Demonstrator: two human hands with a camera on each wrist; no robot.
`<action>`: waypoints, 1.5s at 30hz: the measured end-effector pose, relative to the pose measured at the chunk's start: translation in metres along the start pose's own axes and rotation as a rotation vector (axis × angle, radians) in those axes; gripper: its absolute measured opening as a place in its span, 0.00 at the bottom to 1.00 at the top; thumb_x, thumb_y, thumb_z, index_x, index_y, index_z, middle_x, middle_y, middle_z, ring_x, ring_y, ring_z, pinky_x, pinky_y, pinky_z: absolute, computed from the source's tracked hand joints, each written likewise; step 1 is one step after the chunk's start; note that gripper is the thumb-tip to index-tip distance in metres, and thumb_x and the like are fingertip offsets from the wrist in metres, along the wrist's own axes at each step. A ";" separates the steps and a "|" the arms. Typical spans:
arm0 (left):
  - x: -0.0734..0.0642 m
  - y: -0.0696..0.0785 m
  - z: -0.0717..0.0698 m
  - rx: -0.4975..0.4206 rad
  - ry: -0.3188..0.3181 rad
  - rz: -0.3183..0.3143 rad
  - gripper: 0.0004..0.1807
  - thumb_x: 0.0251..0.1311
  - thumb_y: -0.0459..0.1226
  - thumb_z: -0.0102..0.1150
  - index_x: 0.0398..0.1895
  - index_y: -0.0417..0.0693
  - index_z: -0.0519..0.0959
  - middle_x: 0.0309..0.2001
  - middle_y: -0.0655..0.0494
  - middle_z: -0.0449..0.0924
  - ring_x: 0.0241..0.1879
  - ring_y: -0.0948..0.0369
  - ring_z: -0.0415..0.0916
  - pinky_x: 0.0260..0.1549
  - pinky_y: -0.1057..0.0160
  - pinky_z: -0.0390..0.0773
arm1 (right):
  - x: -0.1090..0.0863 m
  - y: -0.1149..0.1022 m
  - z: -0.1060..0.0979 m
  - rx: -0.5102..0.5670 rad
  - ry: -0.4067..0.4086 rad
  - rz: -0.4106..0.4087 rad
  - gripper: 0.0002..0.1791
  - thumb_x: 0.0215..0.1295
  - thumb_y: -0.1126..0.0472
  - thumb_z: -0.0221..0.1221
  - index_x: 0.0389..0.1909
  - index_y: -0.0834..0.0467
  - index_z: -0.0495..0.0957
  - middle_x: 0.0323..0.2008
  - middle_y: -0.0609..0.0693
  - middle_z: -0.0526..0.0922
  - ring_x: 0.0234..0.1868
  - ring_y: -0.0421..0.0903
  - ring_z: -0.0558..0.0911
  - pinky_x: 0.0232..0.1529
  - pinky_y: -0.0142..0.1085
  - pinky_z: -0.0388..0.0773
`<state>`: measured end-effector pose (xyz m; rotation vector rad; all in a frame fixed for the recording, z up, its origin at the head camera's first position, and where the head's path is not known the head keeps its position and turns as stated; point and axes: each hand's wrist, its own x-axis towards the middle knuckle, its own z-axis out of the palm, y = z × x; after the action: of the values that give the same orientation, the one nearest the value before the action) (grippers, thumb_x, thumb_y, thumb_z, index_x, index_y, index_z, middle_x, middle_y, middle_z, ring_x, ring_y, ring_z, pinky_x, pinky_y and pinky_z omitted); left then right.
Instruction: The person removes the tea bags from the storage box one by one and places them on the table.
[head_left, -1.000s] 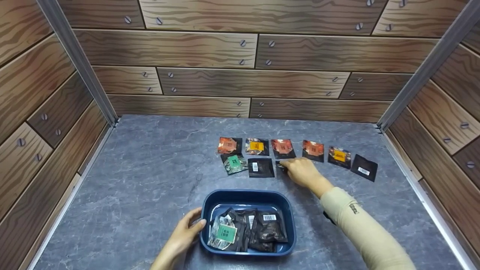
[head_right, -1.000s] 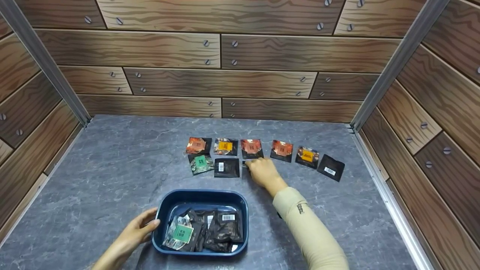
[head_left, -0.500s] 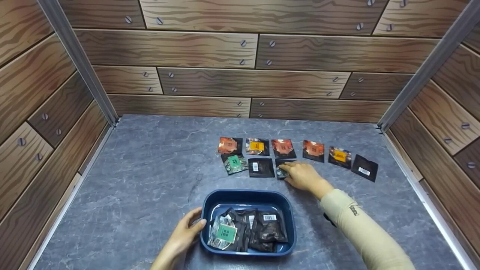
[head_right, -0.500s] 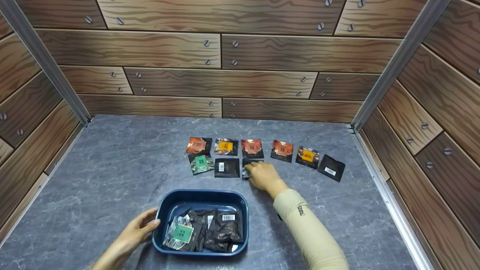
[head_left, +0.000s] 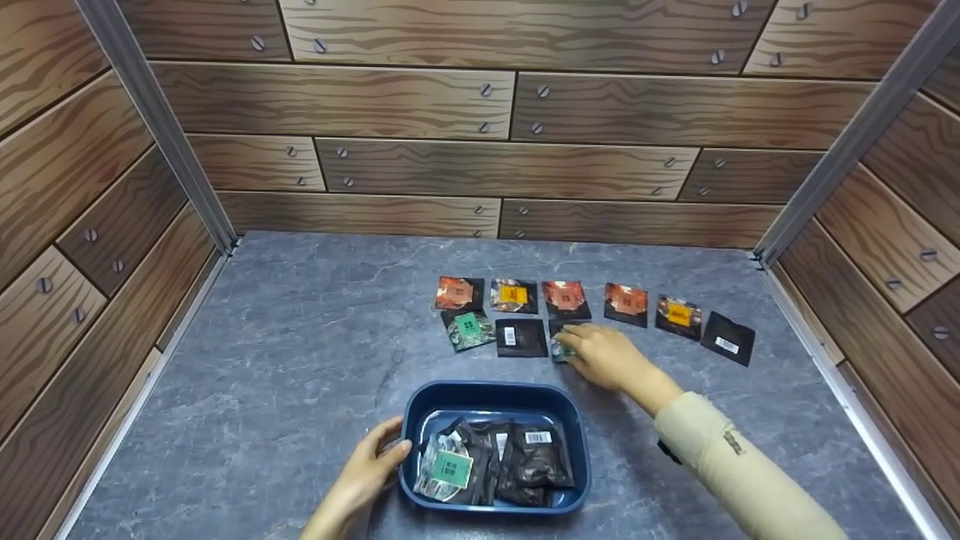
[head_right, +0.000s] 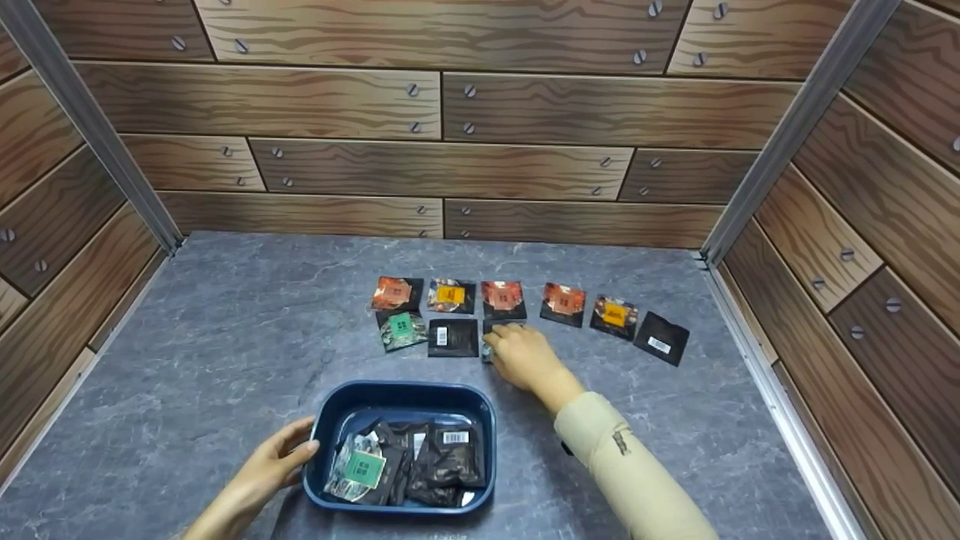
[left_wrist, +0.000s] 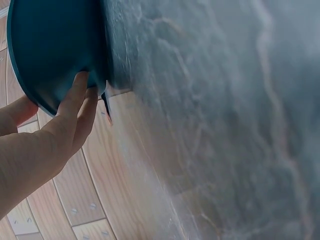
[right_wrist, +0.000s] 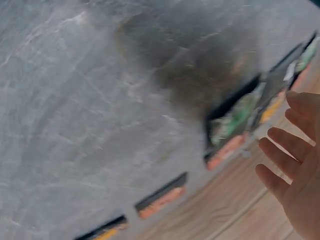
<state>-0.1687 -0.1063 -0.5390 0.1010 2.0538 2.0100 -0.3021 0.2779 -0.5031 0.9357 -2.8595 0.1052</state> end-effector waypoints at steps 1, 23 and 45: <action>0.000 0.000 0.000 -0.001 0.002 -0.004 0.29 0.71 0.28 0.49 0.68 0.19 0.54 0.65 0.21 0.60 0.62 0.35 0.67 0.57 0.46 0.76 | -0.001 -0.003 -0.003 -0.011 0.019 -0.022 0.23 0.62 0.61 0.66 0.58 0.62 0.78 0.58 0.63 0.78 0.57 0.63 0.77 0.59 0.58 0.73; 0.000 0.000 -0.001 -0.009 -0.006 -0.007 0.28 0.71 0.29 0.49 0.68 0.19 0.55 0.65 0.21 0.61 0.60 0.37 0.70 0.55 0.47 0.78 | -0.024 -0.091 -0.041 -0.174 0.148 -0.399 0.20 0.61 0.55 0.67 0.52 0.57 0.82 0.52 0.55 0.84 0.51 0.52 0.82 0.56 0.48 0.78; 0.000 0.000 0.000 0.009 -0.001 -0.007 0.28 0.71 0.28 0.48 0.68 0.20 0.55 0.65 0.22 0.61 0.61 0.35 0.68 0.55 0.46 0.78 | -0.045 -0.136 -0.019 -0.342 -0.183 -0.409 0.30 0.48 0.41 0.72 0.49 0.55 0.84 0.43 0.49 0.86 0.41 0.46 0.82 0.45 0.39 0.79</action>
<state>-0.1685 -0.1066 -0.5393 0.0962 2.0601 1.9969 -0.1832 0.1965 -0.4872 1.4779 -2.6393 -0.5149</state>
